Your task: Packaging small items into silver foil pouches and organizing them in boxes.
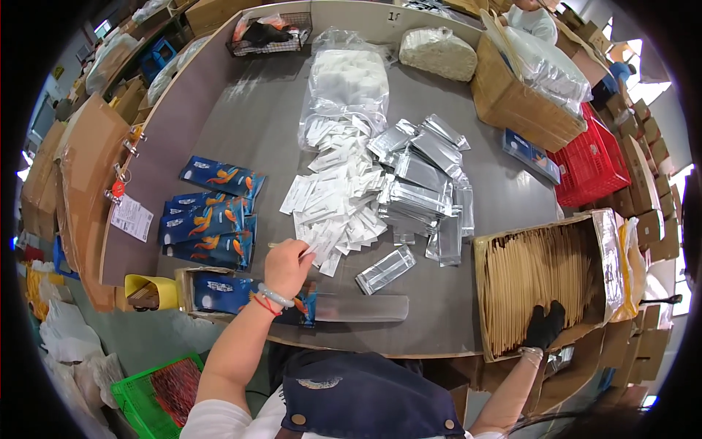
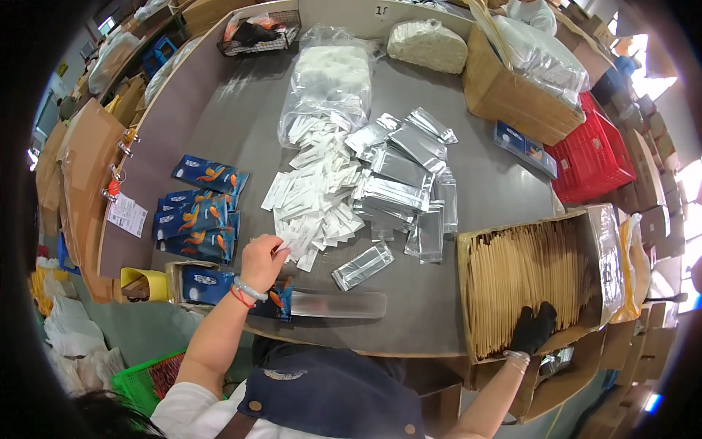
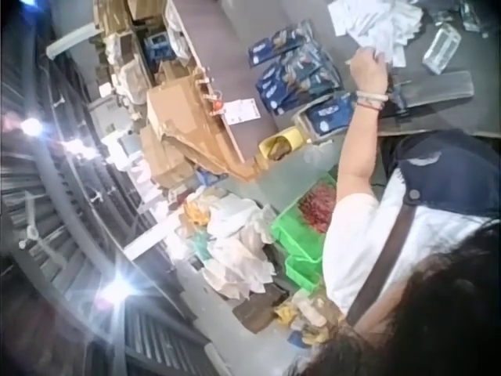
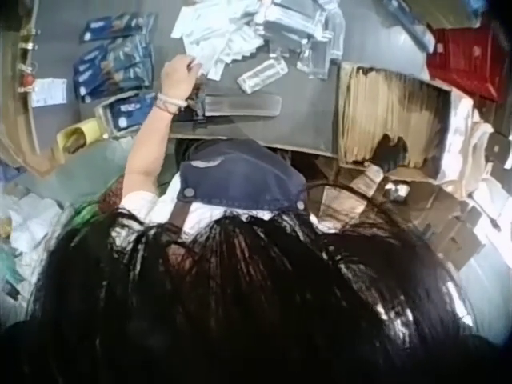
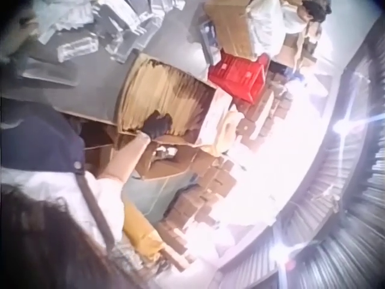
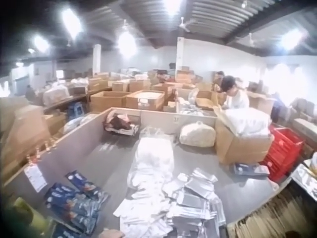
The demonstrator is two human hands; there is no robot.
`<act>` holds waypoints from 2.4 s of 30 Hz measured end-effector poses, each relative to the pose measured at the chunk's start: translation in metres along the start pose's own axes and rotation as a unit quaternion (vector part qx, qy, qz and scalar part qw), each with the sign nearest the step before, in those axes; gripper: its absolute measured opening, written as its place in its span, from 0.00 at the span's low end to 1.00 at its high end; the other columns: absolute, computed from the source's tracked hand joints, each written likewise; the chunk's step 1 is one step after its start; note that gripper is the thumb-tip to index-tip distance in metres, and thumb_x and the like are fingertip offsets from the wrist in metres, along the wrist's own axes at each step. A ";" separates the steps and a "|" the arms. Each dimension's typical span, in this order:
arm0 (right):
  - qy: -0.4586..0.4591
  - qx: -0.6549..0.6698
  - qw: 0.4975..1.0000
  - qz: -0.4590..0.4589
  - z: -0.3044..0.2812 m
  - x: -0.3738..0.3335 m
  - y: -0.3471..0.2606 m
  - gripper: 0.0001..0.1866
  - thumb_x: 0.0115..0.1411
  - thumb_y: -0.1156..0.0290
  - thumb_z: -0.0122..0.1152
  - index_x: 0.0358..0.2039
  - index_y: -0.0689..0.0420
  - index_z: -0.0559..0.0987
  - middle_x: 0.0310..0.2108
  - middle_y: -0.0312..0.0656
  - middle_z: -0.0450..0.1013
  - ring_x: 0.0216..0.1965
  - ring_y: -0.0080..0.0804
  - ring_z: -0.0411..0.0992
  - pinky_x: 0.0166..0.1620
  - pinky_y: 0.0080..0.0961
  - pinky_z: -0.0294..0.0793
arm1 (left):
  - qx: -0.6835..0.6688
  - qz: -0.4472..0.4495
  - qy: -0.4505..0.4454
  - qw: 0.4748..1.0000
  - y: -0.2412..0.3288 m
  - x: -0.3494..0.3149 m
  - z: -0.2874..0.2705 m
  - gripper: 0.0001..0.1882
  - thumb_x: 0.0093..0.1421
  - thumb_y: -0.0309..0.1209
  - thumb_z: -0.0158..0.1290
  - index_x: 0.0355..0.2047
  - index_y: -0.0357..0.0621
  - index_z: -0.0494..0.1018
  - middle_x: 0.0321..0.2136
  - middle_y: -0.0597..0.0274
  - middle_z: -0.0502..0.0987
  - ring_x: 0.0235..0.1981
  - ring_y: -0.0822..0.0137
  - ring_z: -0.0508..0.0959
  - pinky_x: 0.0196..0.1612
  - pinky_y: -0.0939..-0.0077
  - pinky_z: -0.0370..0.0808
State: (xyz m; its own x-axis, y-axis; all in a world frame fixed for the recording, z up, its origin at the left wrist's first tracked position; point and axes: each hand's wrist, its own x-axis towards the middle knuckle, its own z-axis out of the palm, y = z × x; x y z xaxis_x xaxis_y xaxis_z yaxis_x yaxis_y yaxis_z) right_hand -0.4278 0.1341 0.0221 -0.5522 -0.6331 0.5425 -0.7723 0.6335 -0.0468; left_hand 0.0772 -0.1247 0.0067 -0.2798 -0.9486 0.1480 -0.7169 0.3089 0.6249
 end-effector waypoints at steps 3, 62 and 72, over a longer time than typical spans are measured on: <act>-0.079 0.025 0.995 0.050 0.001 0.012 0.003 0.13 0.56 0.70 0.62 0.39 0.63 0.76 0.40 0.51 0.73 0.43 0.50 0.72 0.48 0.39 0.71 | -0.072 -0.006 -0.109 0.991 0.037 -0.005 0.025 0.10 0.50 0.34 0.62 0.26 0.41 0.75 0.23 0.52 0.73 0.27 0.50 0.74 0.33 0.59 0.71; -0.261 0.254 0.851 -0.379 -0.021 -0.058 -0.272 0.25 0.35 0.53 0.74 0.31 0.51 0.76 0.35 0.42 0.72 0.41 0.45 0.70 0.41 0.44 0.68 | 0.308 0.232 -0.057 0.921 -0.004 -0.013 -0.081 0.13 0.45 0.36 0.56 0.33 0.51 0.75 0.38 0.60 0.70 0.43 0.57 0.71 0.41 0.59 0.69; -0.390 0.140 0.826 -0.382 -0.027 -0.052 -0.277 0.26 0.38 0.53 0.74 0.35 0.52 0.76 0.37 0.43 0.71 0.43 0.46 0.69 0.43 0.45 0.68 | 0.120 -0.006 -0.068 0.990 0.001 -0.076 -0.013 0.35 0.44 0.49 0.62 0.51 0.48 0.69 0.50 0.57 0.69 0.55 0.50 0.64 0.59 0.36 0.53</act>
State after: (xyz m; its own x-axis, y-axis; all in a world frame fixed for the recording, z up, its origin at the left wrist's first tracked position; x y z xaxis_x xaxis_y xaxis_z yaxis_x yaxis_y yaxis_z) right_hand -0.1772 0.0038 0.0297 0.1794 -0.9639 -0.1968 -0.9710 -0.1414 -0.1929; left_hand 0.1063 -0.0537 0.0060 -0.3418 -0.9394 0.0257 -0.8476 0.3200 0.4233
